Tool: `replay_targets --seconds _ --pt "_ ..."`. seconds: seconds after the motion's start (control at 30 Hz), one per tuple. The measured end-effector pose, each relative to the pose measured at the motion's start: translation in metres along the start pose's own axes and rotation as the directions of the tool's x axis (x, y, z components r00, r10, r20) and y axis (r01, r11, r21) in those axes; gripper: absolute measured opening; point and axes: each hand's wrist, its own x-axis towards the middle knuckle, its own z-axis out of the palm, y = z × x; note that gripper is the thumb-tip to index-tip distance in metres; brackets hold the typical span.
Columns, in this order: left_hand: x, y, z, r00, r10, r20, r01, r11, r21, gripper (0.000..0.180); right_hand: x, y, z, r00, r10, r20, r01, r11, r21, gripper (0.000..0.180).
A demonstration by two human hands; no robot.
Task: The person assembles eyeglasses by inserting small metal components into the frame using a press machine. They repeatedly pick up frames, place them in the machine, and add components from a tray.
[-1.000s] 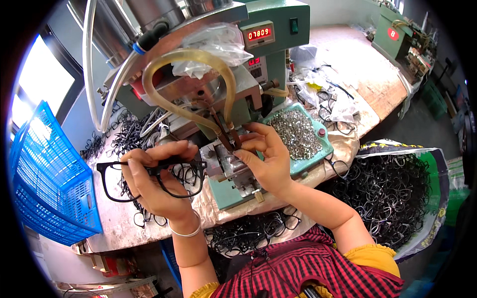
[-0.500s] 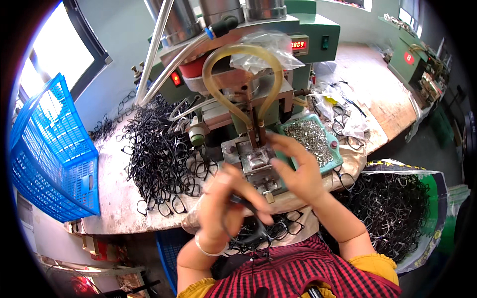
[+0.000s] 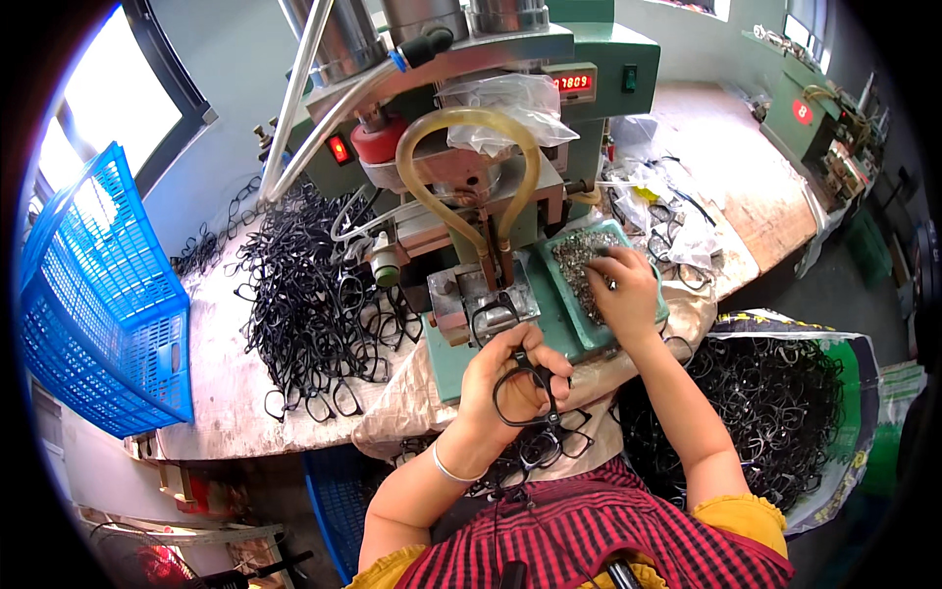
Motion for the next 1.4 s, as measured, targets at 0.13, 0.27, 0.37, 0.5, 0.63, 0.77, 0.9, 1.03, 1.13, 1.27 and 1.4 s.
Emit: replay_targets --seconds 0.13,0.27,0.37,0.5,0.63,0.77,0.9,1.03,1.13,1.27,1.4 --pt "-0.001 0.004 0.0 0.999 -0.026 -0.03 0.027 0.999 0.045 0.027 0.016 -0.022 0.03 0.969 -0.171 0.18 0.198 0.97 -0.144 0.01" --pt "-0.026 0.002 -0.029 0.997 -0.006 0.073 -0.01 0.974 0.225 0.038 0.011 -0.018 0.021 0.963 -0.084 0.255 0.156 0.947 -0.28 0.017" --pt "-0.078 0.001 -0.077 0.999 0.047 0.016 -0.049 0.878 0.476 0.032 -0.005 -0.009 -0.007 0.985 -0.037 0.171 0.079 0.965 -0.248 0.029" --pt "-0.115 0.015 -0.134 0.851 0.387 -0.354 -0.038 0.719 0.694 0.024 -0.028 0.029 -0.012 0.987 0.129 0.093 -0.126 0.991 -0.037 0.017" --pt "-0.165 0.07 -0.156 0.262 0.964 -0.048 0.321 -0.04 0.946 0.015 -0.024 0.017 -0.008 0.993 0.101 0.066 -0.09 0.985 -0.148 0.015" --pt "-0.229 0.128 -0.193 0.144 0.988 0.055 0.522 -0.123 0.844 0.01 -0.013 0.01 0.001 0.993 -0.039 0.111 0.061 0.978 -0.2 0.016" --pt "-0.223 0.185 -0.233 0.185 0.965 0.184 0.595 -0.259 0.761 0.011 0.002 -0.002 0.004 0.992 -0.048 0.12 0.059 0.994 -0.087 0.01" --pt "-0.18 0.225 -0.256 0.139 0.985 0.107 0.64 -0.172 0.749 0.016 0.007 -0.01 -0.001 0.995 -0.026 0.099 0.031 0.998 -0.053 0.011" --pt "-0.166 0.252 -0.308 0.242 0.954 -0.178 0.73 -0.059 0.681 0.037 -0.006 0.007 -0.01 0.998 0.069 -0.01 -0.068 0.99 0.121 0.015" --pt "-0.136 0.228 -0.343 0.2 0.976 -0.084 0.547 -0.04 0.836 0.043 -0.032 0.023 -0.011 0.847 0.526 0.081 -0.443 0.613 0.654 0.017" --pt "-0.093 0.219 -0.295 0.246 0.969 -0.009 0.707 -0.173 0.686 0.039 -0.011 0.007 0.004 0.842 0.526 0.118 -0.454 0.573 0.682 0.018"
